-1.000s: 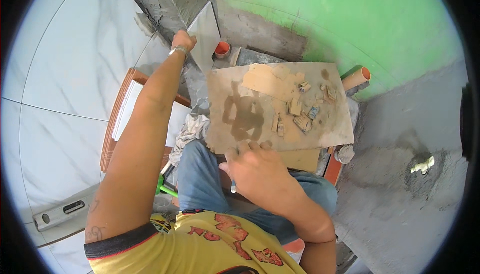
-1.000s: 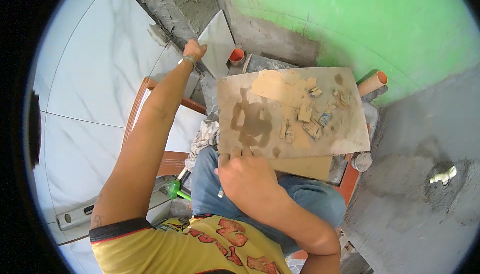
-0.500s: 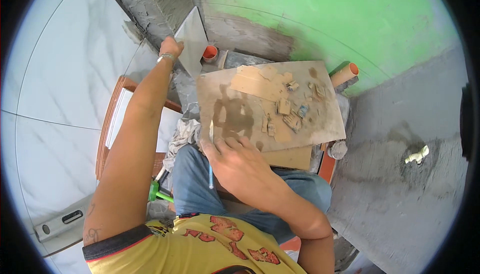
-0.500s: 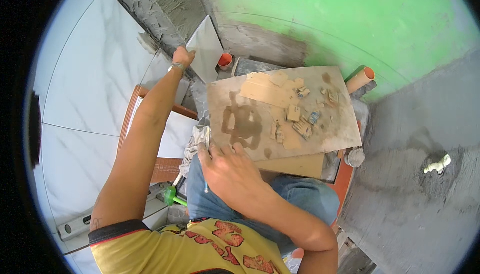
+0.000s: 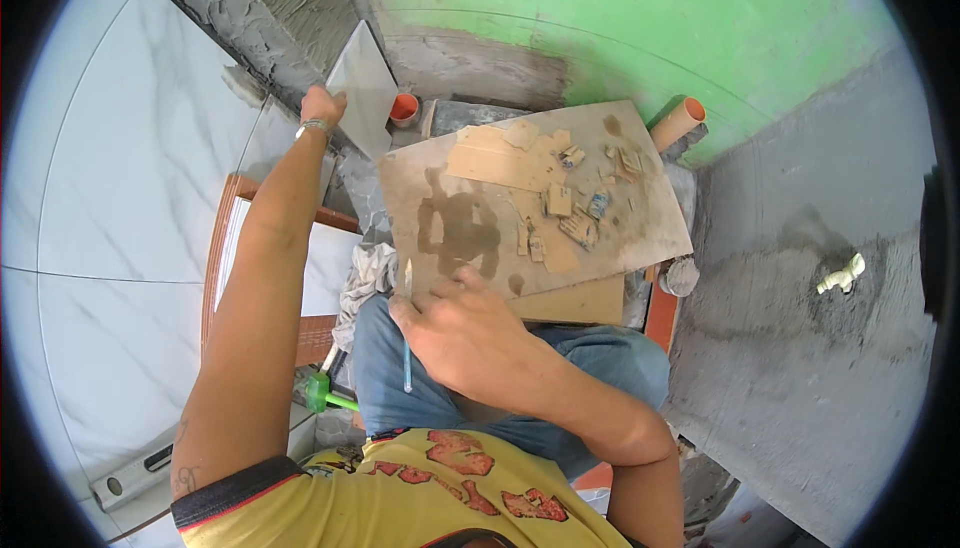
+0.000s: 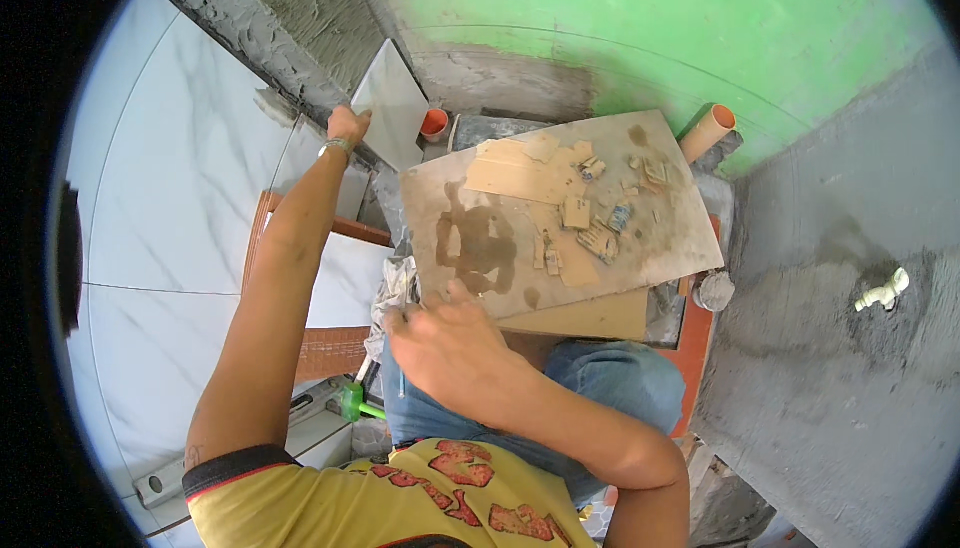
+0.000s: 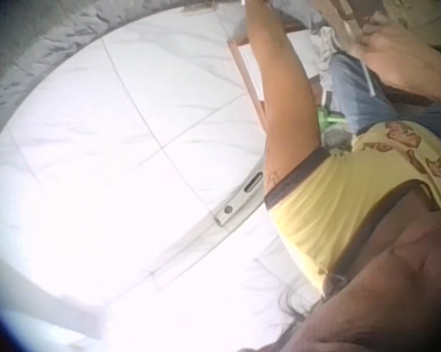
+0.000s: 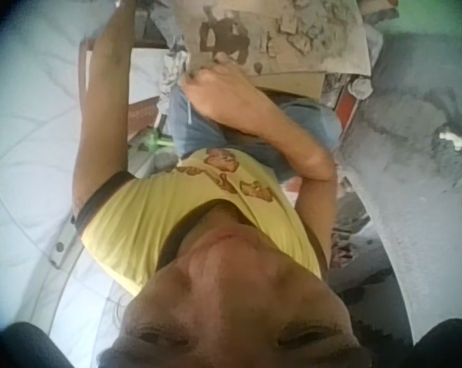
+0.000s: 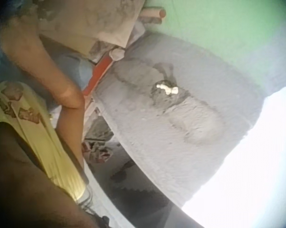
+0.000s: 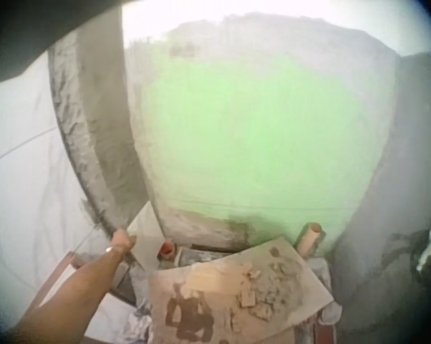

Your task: The person positions a white tile against a wall, measures it with a tape measure, marks it with a pencil, and checks the alignment with a spirit level while sitting in a partially tiled room.

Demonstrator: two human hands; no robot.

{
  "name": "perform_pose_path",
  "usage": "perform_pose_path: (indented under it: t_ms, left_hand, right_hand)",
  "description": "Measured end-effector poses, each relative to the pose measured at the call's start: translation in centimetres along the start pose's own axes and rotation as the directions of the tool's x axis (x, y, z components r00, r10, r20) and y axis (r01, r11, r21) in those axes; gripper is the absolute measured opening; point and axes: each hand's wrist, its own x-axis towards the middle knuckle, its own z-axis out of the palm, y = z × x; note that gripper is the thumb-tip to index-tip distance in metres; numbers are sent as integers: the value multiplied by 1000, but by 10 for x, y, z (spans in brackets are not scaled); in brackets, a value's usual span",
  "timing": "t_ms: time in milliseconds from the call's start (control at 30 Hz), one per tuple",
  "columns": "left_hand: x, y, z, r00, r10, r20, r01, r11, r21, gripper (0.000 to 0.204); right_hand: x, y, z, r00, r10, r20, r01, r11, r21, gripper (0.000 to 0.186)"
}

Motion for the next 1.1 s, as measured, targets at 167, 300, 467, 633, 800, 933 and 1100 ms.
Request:
perform_pose_path:
  t_ms: [167,300,467,633,800,933,1100]
  left_hand:
    - [6,-10,-1,1000,-13,-12,13,999,46,56]
    - [-11,-11,6,994,68,-81,-65,997,39,51]
    - [-42,-38,6,975,184,-125,-178,982,59,47]
    - [-94,-83,3,978,161,-135,-169,985,-45,48]
    - [-112,-88,-19,985,150,-86,-155,987,-43,48]
    - [-132,-77,-19,982,122,-141,-139,983,-118,46]
    - [-195,-73,-84,940,244,-240,-282,949,-141,40]
  right_hand:
    - [-5,1,-4,999,-24,44,24,1000,15,35]
    - [-5,10,-6,999,17,49,-15,999,-40,35]
    - [-10,14,-7,997,73,2,-73,996,-60,39]
    - [-17,19,-4,994,109,33,-109,994,2,41]
    - [-17,19,-7,989,123,86,-121,992,-23,35]
    - [-13,28,-7,989,139,55,-140,990,19,29]
    - [-12,52,2,995,78,65,-73,994,-83,19]
